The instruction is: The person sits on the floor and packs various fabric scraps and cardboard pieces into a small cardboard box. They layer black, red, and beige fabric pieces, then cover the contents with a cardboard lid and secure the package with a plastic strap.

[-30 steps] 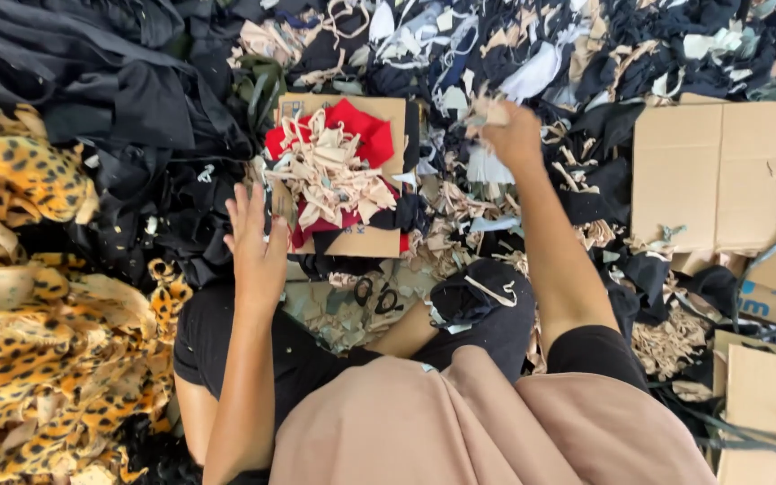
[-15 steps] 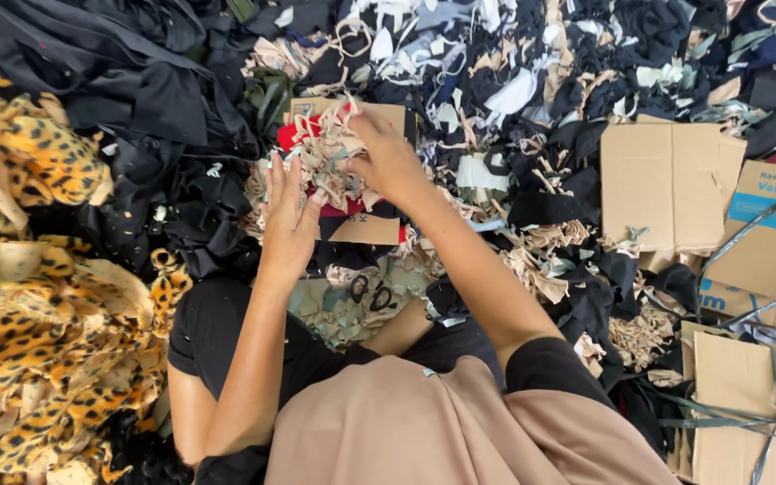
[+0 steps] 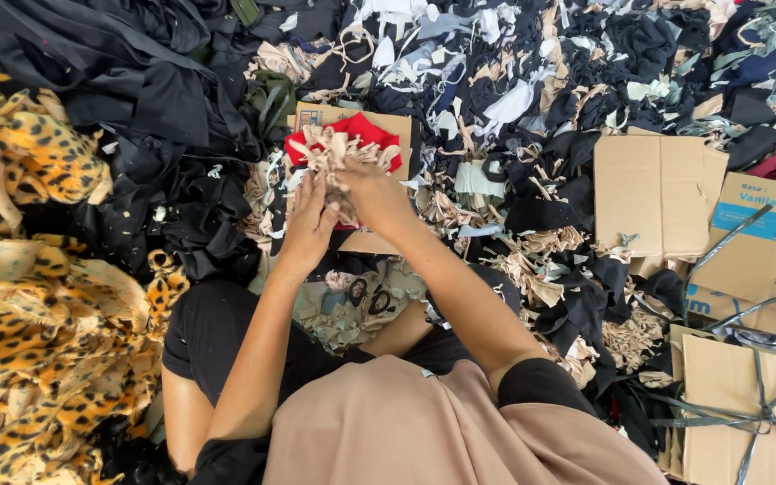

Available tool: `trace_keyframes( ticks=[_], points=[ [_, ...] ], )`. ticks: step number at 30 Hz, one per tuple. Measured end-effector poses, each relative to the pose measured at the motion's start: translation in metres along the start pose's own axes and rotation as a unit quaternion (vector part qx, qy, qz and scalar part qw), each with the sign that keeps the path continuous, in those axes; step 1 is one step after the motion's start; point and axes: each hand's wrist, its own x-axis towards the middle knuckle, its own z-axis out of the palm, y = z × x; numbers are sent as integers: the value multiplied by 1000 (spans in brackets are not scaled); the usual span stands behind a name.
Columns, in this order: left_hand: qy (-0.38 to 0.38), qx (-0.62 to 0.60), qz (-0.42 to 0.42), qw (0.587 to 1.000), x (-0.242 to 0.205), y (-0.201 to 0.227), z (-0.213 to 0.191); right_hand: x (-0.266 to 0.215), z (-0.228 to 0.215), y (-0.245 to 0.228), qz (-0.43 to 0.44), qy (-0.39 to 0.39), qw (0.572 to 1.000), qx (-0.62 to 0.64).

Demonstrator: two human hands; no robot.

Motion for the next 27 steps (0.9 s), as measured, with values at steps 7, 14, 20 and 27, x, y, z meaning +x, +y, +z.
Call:
trace_keyframes(
  ticks=[7, 14, 20, 27],
  points=[
    [29, 8, -3, 1000, 6, 1, 16, 14, -2, 31, 96, 65, 993, -5],
    [13, 76, -7, 997, 17, 29, 12, -10, 45, 2, 0, 135, 986, -102],
    [-30, 17, -23, 999, 33, 35, 18, -24, 73, 13, 17, 165, 985, -55],
    [-17, 95, 86, 992, 33, 35, 13, -7, 103, 29, 145, 246, 958, 36]
  ],
)
